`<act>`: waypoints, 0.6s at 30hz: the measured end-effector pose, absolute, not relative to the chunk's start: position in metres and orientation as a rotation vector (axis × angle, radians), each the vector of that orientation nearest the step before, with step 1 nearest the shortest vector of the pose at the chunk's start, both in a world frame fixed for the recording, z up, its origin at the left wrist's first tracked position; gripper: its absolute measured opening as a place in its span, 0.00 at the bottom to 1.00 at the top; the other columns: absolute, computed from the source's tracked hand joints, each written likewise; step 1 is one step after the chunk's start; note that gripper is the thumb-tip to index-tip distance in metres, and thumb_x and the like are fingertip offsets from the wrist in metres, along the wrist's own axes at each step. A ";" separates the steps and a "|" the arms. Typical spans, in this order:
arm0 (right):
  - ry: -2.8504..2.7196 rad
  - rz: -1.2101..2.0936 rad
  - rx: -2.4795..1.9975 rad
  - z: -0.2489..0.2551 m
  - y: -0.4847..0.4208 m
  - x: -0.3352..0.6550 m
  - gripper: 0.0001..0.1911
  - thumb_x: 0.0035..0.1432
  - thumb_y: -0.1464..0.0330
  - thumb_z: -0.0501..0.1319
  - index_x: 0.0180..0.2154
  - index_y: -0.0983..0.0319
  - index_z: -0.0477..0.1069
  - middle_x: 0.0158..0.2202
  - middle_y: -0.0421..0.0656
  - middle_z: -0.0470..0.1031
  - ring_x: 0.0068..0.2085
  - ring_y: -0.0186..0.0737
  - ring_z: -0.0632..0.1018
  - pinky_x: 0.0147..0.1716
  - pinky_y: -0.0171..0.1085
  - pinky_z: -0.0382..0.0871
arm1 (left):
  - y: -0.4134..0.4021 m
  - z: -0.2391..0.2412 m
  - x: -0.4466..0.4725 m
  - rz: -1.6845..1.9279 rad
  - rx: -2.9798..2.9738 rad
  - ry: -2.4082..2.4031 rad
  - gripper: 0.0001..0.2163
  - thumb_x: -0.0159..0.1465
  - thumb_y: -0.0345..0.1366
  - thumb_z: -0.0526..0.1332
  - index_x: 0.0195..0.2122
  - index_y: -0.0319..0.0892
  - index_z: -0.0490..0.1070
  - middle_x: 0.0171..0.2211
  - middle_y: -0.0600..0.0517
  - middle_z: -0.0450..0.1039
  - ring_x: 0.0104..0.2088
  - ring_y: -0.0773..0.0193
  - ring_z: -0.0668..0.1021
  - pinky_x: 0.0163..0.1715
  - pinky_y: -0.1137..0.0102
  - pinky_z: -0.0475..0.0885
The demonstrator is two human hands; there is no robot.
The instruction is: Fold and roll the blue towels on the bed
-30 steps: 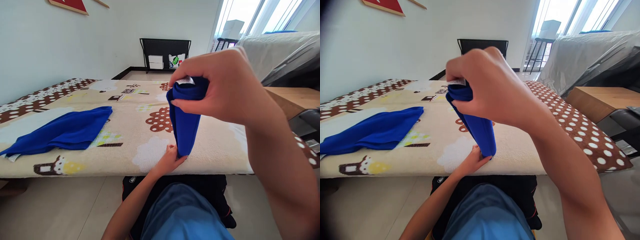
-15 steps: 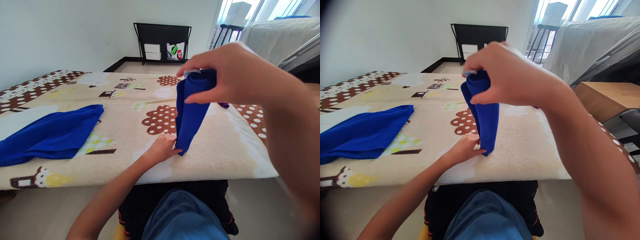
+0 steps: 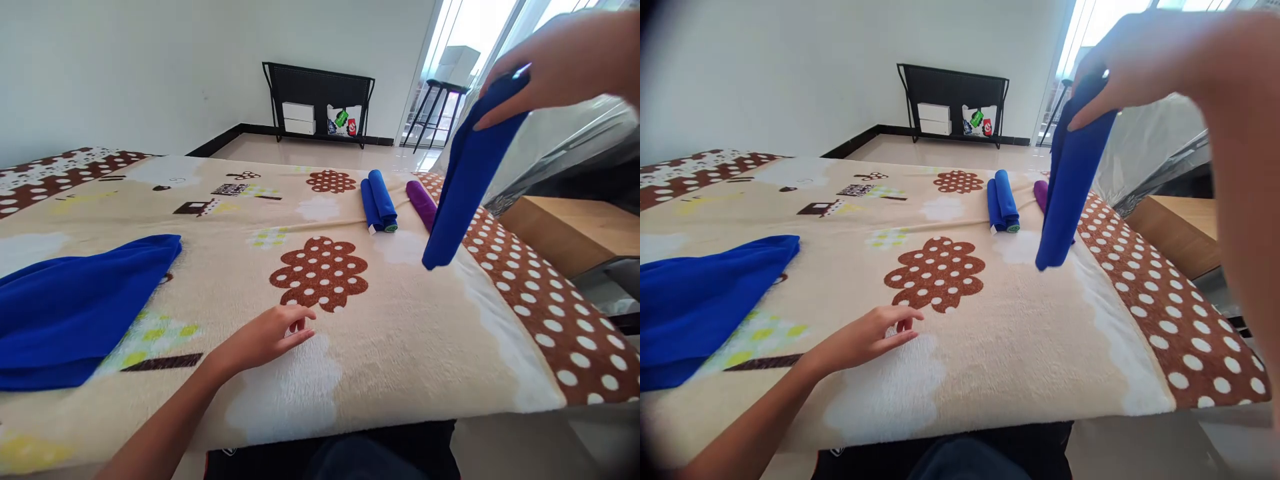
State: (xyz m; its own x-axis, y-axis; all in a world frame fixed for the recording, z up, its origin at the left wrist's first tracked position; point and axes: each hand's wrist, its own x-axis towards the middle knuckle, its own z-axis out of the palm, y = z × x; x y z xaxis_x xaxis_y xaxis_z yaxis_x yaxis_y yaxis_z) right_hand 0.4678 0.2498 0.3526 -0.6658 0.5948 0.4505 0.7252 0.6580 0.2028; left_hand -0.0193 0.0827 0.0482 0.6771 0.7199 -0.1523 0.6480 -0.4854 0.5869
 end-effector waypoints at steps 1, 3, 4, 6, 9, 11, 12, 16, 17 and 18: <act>-2.520 -0.690 -1.058 0.349 0.263 0.472 0.24 0.52 0.45 0.65 0.23 0.60 0.76 0.24 0.36 0.73 0.47 0.34 0.79 0.34 0.27 0.65 | 0.082 0.048 -0.022 0.162 2.257 1.052 0.16 0.70 0.46 0.55 0.51 0.45 0.73 0.39 0.50 0.77 0.39 0.61 0.78 0.43 0.66 0.70; -2.351 -0.952 -1.101 0.331 0.279 0.473 0.32 0.54 0.41 0.58 0.25 0.64 0.76 0.30 0.40 0.76 0.48 0.39 0.79 0.36 0.32 0.64 | 0.080 0.048 -0.028 0.198 2.237 1.071 0.15 0.71 0.47 0.55 0.51 0.46 0.74 0.40 0.50 0.77 0.39 0.61 0.78 0.44 0.66 0.70; -2.248 -1.051 -1.173 0.317 0.283 0.472 0.35 0.56 0.41 0.55 0.29 0.67 0.77 0.35 0.42 0.78 0.49 0.42 0.78 0.37 0.35 0.63 | 0.079 0.048 -0.031 0.222 2.224 1.083 0.16 0.71 0.47 0.54 0.51 0.46 0.74 0.41 0.50 0.77 0.40 0.61 0.78 0.44 0.66 0.71; -2.122 -1.185 -1.420 0.275 0.284 0.466 0.30 0.63 0.47 0.56 0.42 0.68 0.78 0.46 0.49 0.77 0.50 0.43 0.77 0.39 0.36 0.63 | 0.076 0.046 -0.040 0.270 2.200 1.104 0.16 0.71 0.48 0.54 0.51 0.47 0.74 0.43 0.50 0.78 0.41 0.61 0.79 0.46 0.66 0.72; -2.178 -1.160 -1.686 0.188 0.277 0.458 0.26 0.74 0.62 0.44 0.51 0.74 0.73 0.50 0.56 0.74 0.49 0.38 0.75 0.41 0.37 0.59 | 0.073 0.039 -0.057 0.322 2.170 1.139 0.16 0.71 0.48 0.54 0.53 0.49 0.74 0.47 0.50 0.78 0.44 0.61 0.80 0.49 0.67 0.73; -2.223 -1.104 -1.766 0.125 0.269 0.454 0.18 0.72 0.72 0.48 0.50 0.71 0.73 0.48 0.56 0.74 0.45 0.36 0.74 0.40 0.37 0.58 | 0.074 0.033 -0.073 0.357 2.160 1.203 0.16 0.70 0.48 0.55 0.52 0.50 0.75 0.49 0.51 0.79 0.46 0.60 0.80 0.50 0.69 0.73; -2.251 -1.069 -1.805 0.094 0.265 0.454 0.15 0.70 0.74 0.51 0.49 0.70 0.74 0.47 0.55 0.75 0.43 0.37 0.73 0.40 0.37 0.57 | 0.076 0.029 -0.084 0.381 2.159 1.249 0.16 0.70 0.49 0.56 0.51 0.51 0.76 0.49 0.52 0.79 0.47 0.60 0.80 0.50 0.70 0.74; -2.332 -0.938 -1.939 0.007 0.250 0.463 0.13 0.66 0.74 0.53 0.46 0.66 0.74 0.44 0.53 0.75 0.41 0.41 0.71 0.39 0.38 0.56 | 0.083 0.017 -0.146 0.494 2.219 1.577 0.15 0.67 0.50 0.57 0.46 0.52 0.78 0.48 0.54 0.80 0.47 0.57 0.80 0.49 0.69 0.74; -2.323 -0.926 -1.973 -0.004 0.248 0.468 0.15 0.66 0.73 0.51 0.48 0.66 0.74 0.45 0.54 0.74 0.41 0.42 0.71 0.39 0.38 0.56 | 0.084 0.014 -0.164 0.526 2.257 1.708 0.14 0.67 0.50 0.57 0.45 0.52 0.77 0.49 0.55 0.79 0.49 0.56 0.80 0.51 0.66 0.73; -2.307 -0.922 -2.005 -0.011 0.247 0.475 0.16 0.67 0.73 0.50 0.50 0.66 0.73 0.47 0.55 0.73 0.43 0.44 0.70 0.40 0.39 0.56 | 0.084 0.010 -0.183 0.559 2.301 1.841 0.14 0.67 0.50 0.56 0.45 0.53 0.77 0.49 0.54 0.79 0.51 0.54 0.79 0.53 0.62 0.72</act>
